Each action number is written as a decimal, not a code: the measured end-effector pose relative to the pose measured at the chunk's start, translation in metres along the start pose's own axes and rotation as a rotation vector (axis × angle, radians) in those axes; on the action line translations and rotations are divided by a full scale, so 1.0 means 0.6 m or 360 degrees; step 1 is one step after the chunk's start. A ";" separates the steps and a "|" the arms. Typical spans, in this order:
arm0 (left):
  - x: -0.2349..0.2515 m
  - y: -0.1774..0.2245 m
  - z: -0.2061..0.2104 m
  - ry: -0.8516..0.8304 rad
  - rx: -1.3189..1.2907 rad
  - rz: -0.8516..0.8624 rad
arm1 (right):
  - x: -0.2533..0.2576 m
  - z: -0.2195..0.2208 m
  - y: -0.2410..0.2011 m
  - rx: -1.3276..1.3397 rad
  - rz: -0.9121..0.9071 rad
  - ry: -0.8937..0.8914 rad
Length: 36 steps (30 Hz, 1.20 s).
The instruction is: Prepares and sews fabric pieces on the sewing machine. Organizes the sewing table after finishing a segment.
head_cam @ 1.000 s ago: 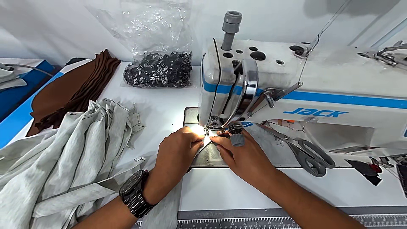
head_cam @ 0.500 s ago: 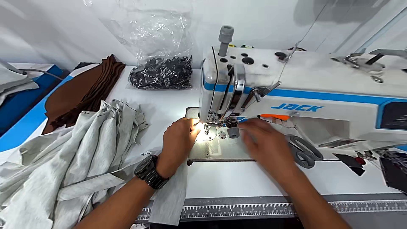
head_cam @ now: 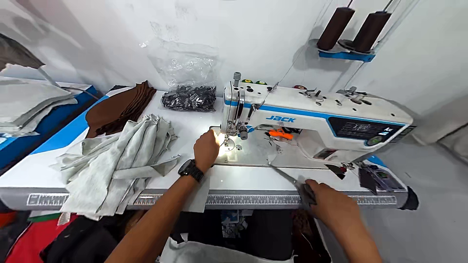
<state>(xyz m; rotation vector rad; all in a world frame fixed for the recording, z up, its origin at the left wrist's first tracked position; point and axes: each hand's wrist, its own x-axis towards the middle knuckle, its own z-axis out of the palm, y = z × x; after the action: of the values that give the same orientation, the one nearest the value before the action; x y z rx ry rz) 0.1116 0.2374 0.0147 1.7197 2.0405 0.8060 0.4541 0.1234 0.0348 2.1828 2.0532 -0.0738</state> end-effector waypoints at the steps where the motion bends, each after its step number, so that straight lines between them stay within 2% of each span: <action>1: -0.023 -0.008 -0.013 -0.0006 -0.0263 0.0007 | -0.015 0.018 0.001 0.0023 -0.0086 0.0136; 3: -0.098 -0.020 -0.041 -0.0092 -0.0920 -0.0050 | -0.037 0.071 0.021 0.0404 -0.0383 0.0434; 4: -0.142 -0.026 -0.054 -0.0183 -0.1263 -0.0128 | -0.050 0.096 0.029 0.0773 -0.0497 0.0440; 6: -0.219 -0.035 -0.072 -0.0354 -0.1791 -0.0295 | -0.086 0.137 0.016 0.1787 -0.0711 0.0244; 7: -0.253 -0.039 -0.079 -0.0387 -0.1917 -0.0341 | -0.108 0.151 -0.005 0.2244 -0.0867 0.0077; 8: -0.283 -0.042 -0.085 -0.0369 -0.1963 -0.0359 | -0.131 0.164 -0.032 0.2541 -0.1036 -0.0113; 10: -0.332 -0.045 -0.090 -0.0236 -0.1905 -0.0319 | -0.179 0.179 -0.097 0.2807 -0.1261 -0.0475; 12: -0.364 -0.048 -0.097 -0.0081 -0.1765 -0.0222 | -0.229 0.180 -0.154 0.2808 -0.1259 -0.0700; 14: -0.385 -0.052 -0.101 0.0029 -0.1623 -0.0113 | -0.256 0.174 -0.188 0.2714 -0.1211 -0.0809; 19: -0.412 -0.062 -0.100 0.0110 -0.1324 0.0058 | -0.251 0.142 -0.226 0.2206 -0.1191 -0.0462; 28: -0.419 -0.068 -0.088 0.0241 -0.1007 0.0220 | -0.234 0.131 -0.258 0.2211 -0.1177 -0.0324; 36: -0.415 -0.075 -0.090 0.0078 -0.1202 0.0101 | -0.233 0.146 -0.259 0.2202 -0.1161 -0.0208</action>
<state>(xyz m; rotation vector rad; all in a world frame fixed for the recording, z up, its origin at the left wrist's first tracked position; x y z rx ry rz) 0.0945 -0.0202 0.0056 1.3261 1.4164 1.4169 0.2955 -0.0181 -0.0438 1.3965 2.9465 -2.1363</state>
